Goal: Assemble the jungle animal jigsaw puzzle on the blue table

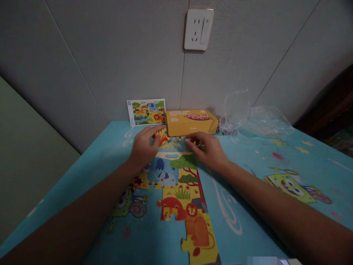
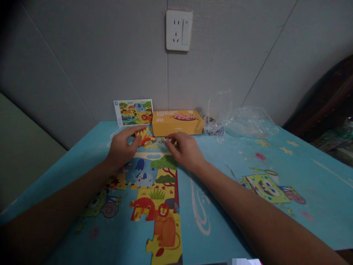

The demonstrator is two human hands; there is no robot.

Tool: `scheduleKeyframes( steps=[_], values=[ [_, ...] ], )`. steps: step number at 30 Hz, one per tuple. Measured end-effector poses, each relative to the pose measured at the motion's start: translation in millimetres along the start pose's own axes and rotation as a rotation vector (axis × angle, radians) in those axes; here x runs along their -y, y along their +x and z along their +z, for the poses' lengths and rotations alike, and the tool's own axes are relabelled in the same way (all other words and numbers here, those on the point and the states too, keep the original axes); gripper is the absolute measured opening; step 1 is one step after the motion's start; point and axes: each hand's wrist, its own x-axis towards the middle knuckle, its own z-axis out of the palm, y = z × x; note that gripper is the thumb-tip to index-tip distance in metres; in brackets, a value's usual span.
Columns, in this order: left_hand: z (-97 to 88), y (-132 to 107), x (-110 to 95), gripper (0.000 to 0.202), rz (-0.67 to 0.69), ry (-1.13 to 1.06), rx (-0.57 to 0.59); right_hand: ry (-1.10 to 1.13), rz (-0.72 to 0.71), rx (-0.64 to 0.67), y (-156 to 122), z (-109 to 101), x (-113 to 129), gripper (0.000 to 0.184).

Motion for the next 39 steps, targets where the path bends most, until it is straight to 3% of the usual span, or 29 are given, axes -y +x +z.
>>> scheduleKeyframes(
  steps=[5, 10, 16, 20, 24, 28, 32, 39],
  values=[
    [2.4, -6, -23, 0.023, 0.193, -0.154, 0.103, 0.043, -0.011, 0.206, -4, 3, 14, 0.031],
    [-0.6, -7, -29, 0.025, 0.214, -0.352, 0.098, 0.058, -0.007, 0.272, -3, 0, 17, 0.022],
    [-3.4, -8, -26, 0.042, 0.155, -0.352, 0.188, 0.204, 0.103, 0.117, -8, 3, 14, 0.016],
    [0.0, -11, -25, 0.03, 0.195, -0.303, 0.253, 0.373, 0.165, 0.008, -8, 5, 10, 0.015],
    [3.1, -12, -25, 0.025, 0.159, -0.288, 0.297, 0.294, 0.131, 0.045, -6, 2, 12, 0.017],
    [3.2, -11, -25, 0.016, 0.02, -0.363, 0.208, 0.193, 0.076, 0.151, -5, -2, 18, 0.026],
    [1.8, -9, -25, 0.019, -0.13, -0.468, 0.135, 0.114, 0.063, 0.116, -6, -2, 16, 0.027],
    [1.3, -10, -23, 0.016, 0.029, -0.365, 0.301, 0.303, 0.122, 0.004, -8, 0, 10, 0.018]
  ],
)
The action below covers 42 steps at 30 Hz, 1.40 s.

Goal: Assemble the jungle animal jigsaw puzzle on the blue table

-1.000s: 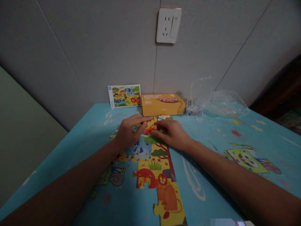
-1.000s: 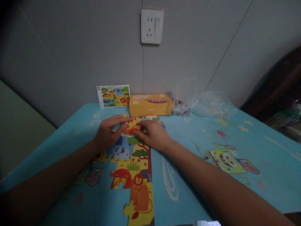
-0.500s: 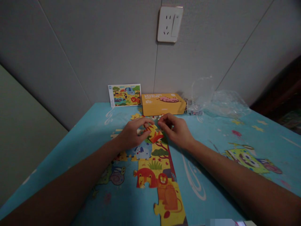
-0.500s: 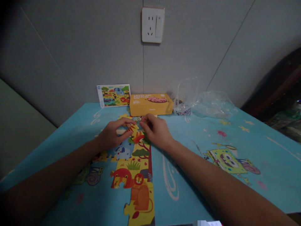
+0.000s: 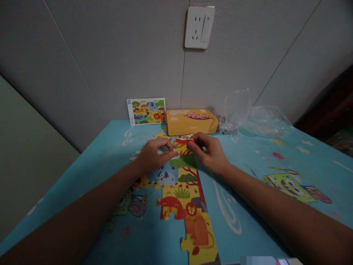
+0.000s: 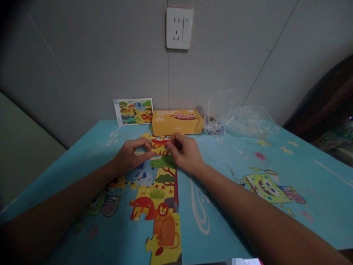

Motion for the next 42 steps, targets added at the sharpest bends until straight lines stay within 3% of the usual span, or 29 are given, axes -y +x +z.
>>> scheduleKeyframes(
  steps=[5, 9, 14, 17, 20, 22, 42],
  values=[
    [-1.7, 0, 3, 0.007, 0.002, 0.046, -0.06, -0.092, 0.003, 0.106, 2, 0, -2, 0.019],
    [-2.8, 1, 5, 0.029, 0.02, 0.055, -0.046, -0.2, -0.017, 0.22, 4, 0, -2, 0.019],
    [-1.5, 1, 9, 0.019, 0.102, 0.124, -0.013, -0.212, -0.011, 0.213, 4, 0, -2, 0.017],
    [-1.9, 1, 12, 0.019, 0.141, 0.141, -0.009, -0.19, -0.011, 0.201, 3, 0, -1, 0.006],
    [-3.4, 1, 14, 0.021, 0.19, 0.189, 0.007, -0.195, -0.014, 0.19, 3, 0, -1, 0.02],
    [-4.1, 1, 15, 0.022, 0.212, 0.224, 0.022, -0.227, -0.02, 0.19, 3, 0, -1, 0.019],
    [-6.7, 1, 13, 0.021, 0.202, 0.39, 0.008, -0.281, -0.089, 0.164, 4, -4, -1, 0.011]
  ],
)
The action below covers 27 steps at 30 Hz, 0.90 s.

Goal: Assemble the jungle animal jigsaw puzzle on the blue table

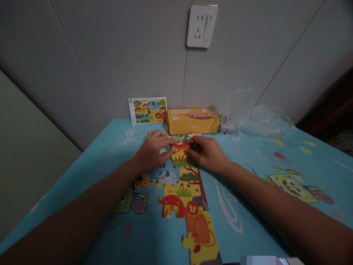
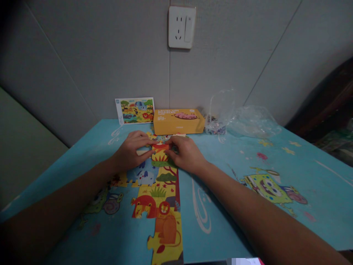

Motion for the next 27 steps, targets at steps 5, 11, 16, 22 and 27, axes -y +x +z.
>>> scheduleKeyframes(
  steps=[5, 11, 16, 22, 27],
  values=[
    [-13.2, 3, -10, 0.01, 0.035, -0.061, -0.044, 0.147, 0.029, -0.024, -4, -1, 5, 0.018],
    [-26.7, 2, -22, 0.019, -0.052, -0.532, 0.187, 0.681, 0.335, 0.274, -11, 1, 23, 0.031],
    [-30.9, 1, -25, 0.026, -0.201, -0.74, 0.645, 0.792, 0.336, 0.667, -18, 4, 33, 0.034],
    [-31.5, -1, -29, 0.021, -0.326, -0.83, 0.916, 0.77, 0.295, 0.81, -24, 4, 37, 0.029],
    [-34.4, -2, -38, 0.01, -0.227, -0.753, 0.917, 0.68, 0.205, 0.83, -28, 5, 41, 0.021]
  ],
)
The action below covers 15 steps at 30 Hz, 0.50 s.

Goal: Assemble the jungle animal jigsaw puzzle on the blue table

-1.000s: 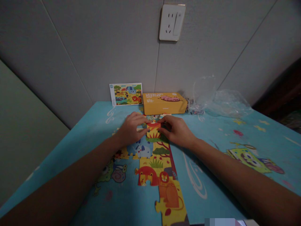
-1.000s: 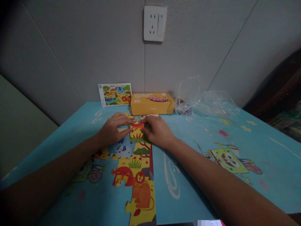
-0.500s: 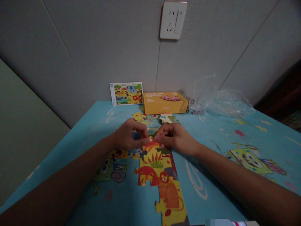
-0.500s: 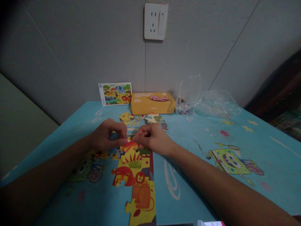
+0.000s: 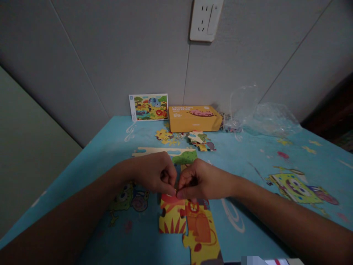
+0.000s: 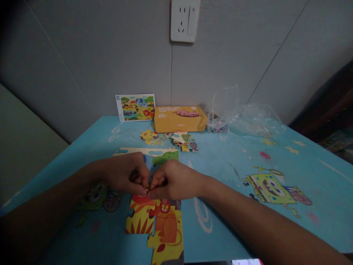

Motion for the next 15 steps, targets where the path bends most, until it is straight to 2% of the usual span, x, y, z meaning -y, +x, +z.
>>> scheduleKeyframes(
  steps=[5, 7, 12, 15],
  values=[
    [2.0, -1, -4, 0.011, 0.008, 0.047, -0.014, -0.063, -0.042, 0.002, -1, 2, 1, 0.02],
    [1.1, 0, -2, 0.01, 0.063, 0.115, -0.087, -0.016, -0.017, 0.01, -1, 2, 2, 0.019],
    [-3.5, 5, 6, 0.008, 0.334, 0.392, -0.331, 0.218, 0.059, 0.063, -2, 1, 6, 0.024],
    [-4.5, 5, 11, 0.025, 0.327, 0.531, -0.36, 0.298, 0.042, 0.103, -4, 2, 8, 0.028]
  ],
)
